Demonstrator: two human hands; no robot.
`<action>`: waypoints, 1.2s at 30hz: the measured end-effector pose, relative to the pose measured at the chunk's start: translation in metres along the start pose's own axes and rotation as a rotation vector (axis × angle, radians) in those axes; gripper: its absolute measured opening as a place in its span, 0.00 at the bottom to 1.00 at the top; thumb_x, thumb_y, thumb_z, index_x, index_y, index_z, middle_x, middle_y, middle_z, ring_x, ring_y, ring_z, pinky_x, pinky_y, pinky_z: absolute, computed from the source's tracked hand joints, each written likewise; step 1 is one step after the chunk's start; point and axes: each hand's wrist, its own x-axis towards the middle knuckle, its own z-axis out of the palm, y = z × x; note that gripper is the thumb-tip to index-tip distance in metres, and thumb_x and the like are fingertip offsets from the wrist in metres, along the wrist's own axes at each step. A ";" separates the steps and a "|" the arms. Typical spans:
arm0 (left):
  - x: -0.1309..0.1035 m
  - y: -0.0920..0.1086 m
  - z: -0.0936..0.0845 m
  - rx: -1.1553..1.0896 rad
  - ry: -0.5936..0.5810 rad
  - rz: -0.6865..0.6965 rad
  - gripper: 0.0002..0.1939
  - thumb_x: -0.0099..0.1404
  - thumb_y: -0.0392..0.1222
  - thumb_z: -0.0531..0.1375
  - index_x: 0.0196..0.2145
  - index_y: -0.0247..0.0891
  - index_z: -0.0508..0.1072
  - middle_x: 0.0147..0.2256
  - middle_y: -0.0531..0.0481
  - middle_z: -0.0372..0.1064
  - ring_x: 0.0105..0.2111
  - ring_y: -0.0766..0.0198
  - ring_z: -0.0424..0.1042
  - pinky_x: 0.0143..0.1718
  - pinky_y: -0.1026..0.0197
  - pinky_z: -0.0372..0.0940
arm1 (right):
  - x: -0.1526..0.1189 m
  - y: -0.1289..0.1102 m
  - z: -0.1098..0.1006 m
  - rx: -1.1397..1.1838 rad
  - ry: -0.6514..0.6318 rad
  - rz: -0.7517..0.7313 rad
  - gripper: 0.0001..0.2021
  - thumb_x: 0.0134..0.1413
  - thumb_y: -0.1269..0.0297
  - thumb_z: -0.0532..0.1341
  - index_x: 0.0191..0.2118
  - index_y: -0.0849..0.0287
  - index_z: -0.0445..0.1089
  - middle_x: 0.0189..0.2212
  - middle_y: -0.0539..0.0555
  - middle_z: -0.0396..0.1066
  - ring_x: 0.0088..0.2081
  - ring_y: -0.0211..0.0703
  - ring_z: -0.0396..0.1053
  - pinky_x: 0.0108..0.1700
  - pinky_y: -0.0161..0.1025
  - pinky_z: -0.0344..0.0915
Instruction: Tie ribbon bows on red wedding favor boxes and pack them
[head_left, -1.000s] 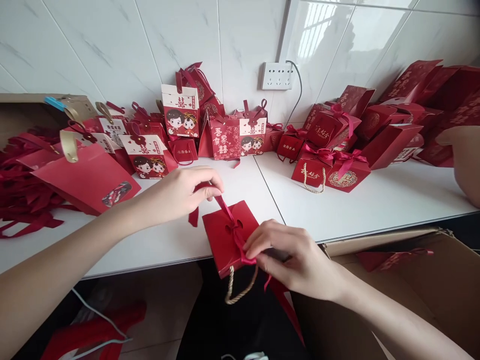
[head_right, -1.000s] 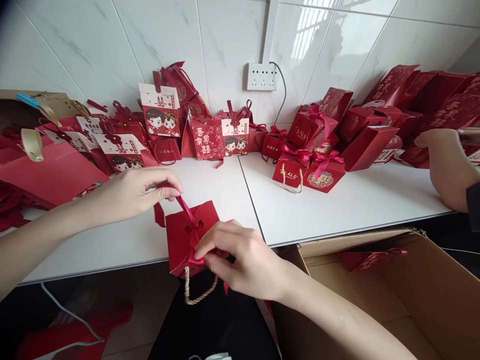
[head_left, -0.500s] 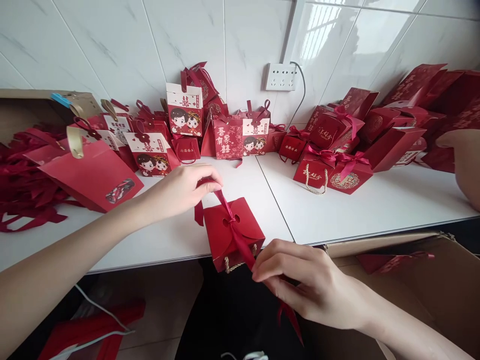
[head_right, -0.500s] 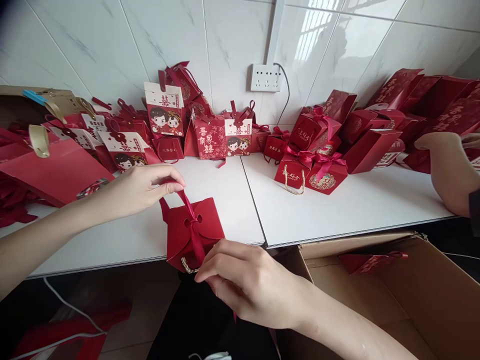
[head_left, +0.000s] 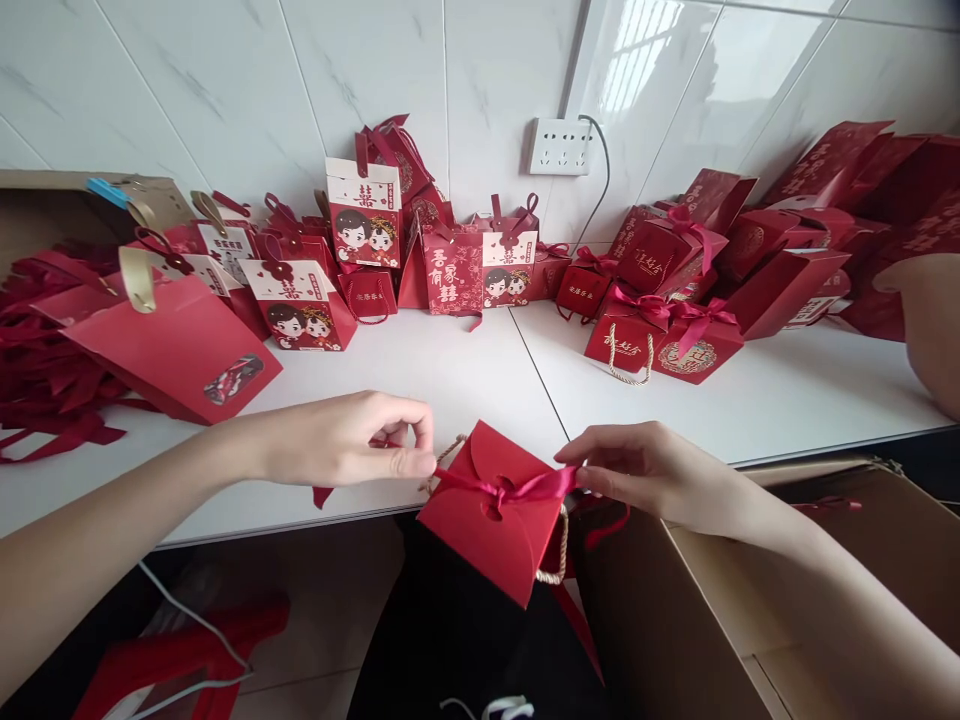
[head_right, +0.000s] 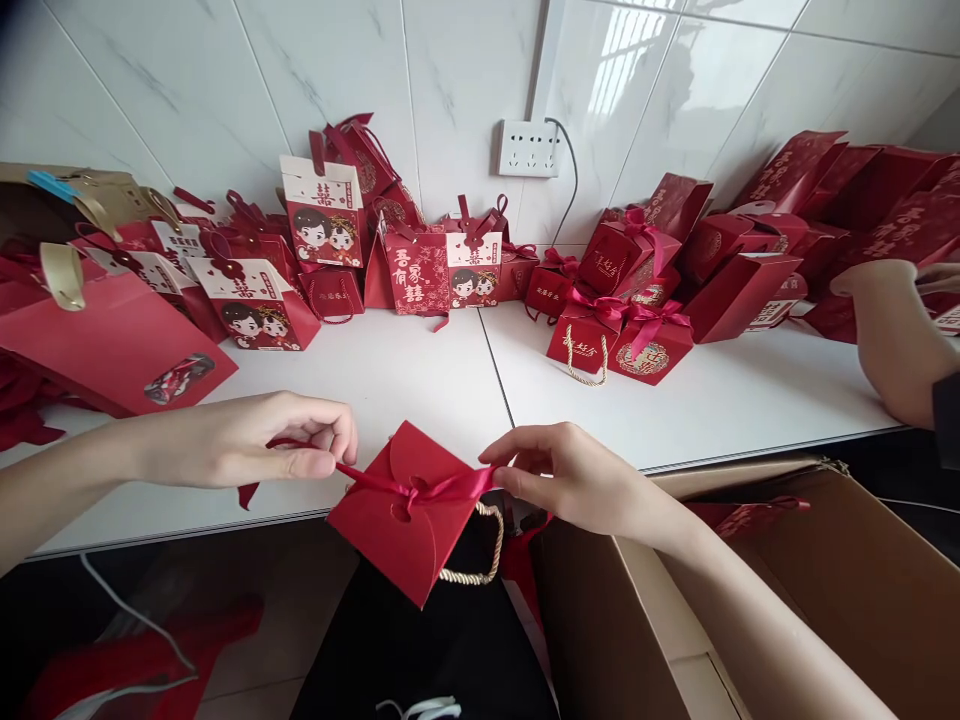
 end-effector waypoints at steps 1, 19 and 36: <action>0.000 0.003 0.002 -0.032 -0.043 -0.016 0.19 0.61 0.57 0.53 0.27 0.38 0.68 0.23 0.54 0.62 0.22 0.67 0.59 0.22 0.66 0.53 | 0.000 -0.001 0.002 0.036 -0.042 0.029 0.13 0.53 0.56 0.60 0.39 0.59 0.73 0.25 0.52 0.73 0.24 0.36 0.67 0.25 0.33 0.62; 0.010 0.004 0.015 -0.241 -0.236 -0.219 0.25 0.67 0.59 0.44 0.31 0.36 0.67 0.25 0.53 0.63 0.18 0.72 0.51 0.19 0.67 0.50 | 0.027 -0.004 -0.015 -0.268 0.257 0.004 0.11 0.55 0.60 0.55 0.31 0.58 0.73 0.26 0.50 0.73 0.27 0.38 0.66 0.29 0.34 0.60; 0.015 0.011 0.013 -0.198 -0.098 -0.139 0.18 0.66 0.52 0.50 0.27 0.37 0.68 0.25 0.53 0.65 0.25 0.66 0.64 0.27 0.65 0.59 | 0.021 -0.023 -0.016 0.266 -0.037 -0.242 0.11 0.56 0.59 0.60 0.31 0.61 0.73 0.41 0.56 0.72 0.40 0.41 0.70 0.41 0.36 0.65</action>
